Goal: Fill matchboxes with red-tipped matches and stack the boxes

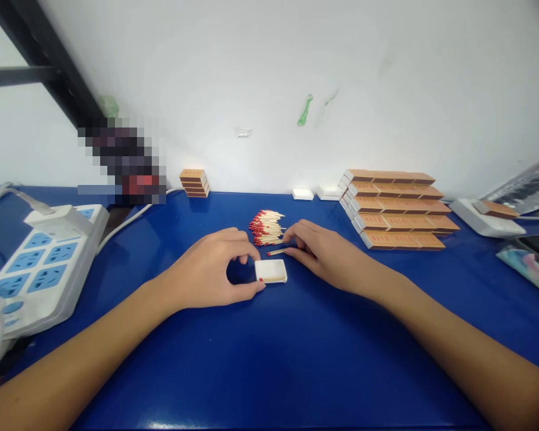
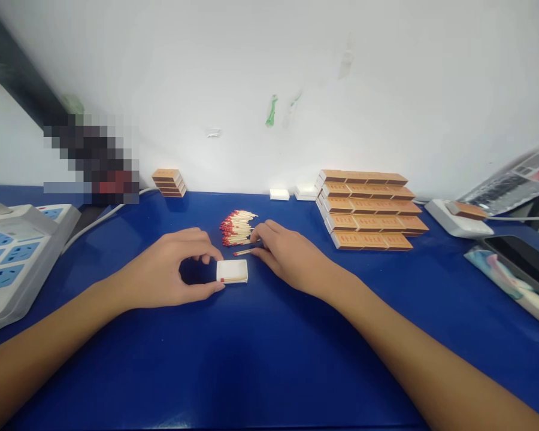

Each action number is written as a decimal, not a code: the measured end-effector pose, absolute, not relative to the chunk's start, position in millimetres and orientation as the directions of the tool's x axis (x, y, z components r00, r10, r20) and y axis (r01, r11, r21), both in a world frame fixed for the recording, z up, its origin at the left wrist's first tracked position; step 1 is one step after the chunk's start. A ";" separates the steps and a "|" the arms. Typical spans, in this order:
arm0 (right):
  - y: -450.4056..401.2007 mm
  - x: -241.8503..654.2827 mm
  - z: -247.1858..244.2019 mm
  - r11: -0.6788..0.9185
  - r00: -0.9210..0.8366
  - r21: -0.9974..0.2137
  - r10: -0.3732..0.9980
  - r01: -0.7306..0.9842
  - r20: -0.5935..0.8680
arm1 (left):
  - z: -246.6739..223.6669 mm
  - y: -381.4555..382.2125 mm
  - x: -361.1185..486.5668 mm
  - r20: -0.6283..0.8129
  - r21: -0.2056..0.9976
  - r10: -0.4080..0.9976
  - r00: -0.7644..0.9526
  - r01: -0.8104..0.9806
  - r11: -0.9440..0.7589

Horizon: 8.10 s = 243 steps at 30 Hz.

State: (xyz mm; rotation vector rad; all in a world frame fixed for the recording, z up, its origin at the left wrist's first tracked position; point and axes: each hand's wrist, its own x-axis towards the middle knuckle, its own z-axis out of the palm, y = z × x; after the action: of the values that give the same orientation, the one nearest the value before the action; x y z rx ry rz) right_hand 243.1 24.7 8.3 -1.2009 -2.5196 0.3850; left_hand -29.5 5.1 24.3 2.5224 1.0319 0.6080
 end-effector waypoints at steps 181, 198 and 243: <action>23.3 225.2 -11.3 0.644 -0.546 -0.387 0.765 0.659 0.342 | 29.3 2.5 -28.7 0.121 0.524 0.780 0.614 0.628 -0.575; 24.1 224.8 -6.7 0.609 -0.533 -0.503 0.789 0.614 0.305 | 30.1 1.7 -27.9 0.127 0.526 0.779 0.614 0.624 -0.578; 23.7 222.0 -6.2 0.660 -0.585 -0.394 0.750 0.639 0.308 | 30.6 1.4 -28.2 0.143 0.508 0.762 0.632 0.613 -0.604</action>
State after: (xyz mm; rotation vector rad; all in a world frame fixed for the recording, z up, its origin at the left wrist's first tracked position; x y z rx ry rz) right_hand 222.0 23.7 -6.2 -1.0841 -2.4273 0.3340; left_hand -28.2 1.4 30.6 2.4404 1.0876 0.4877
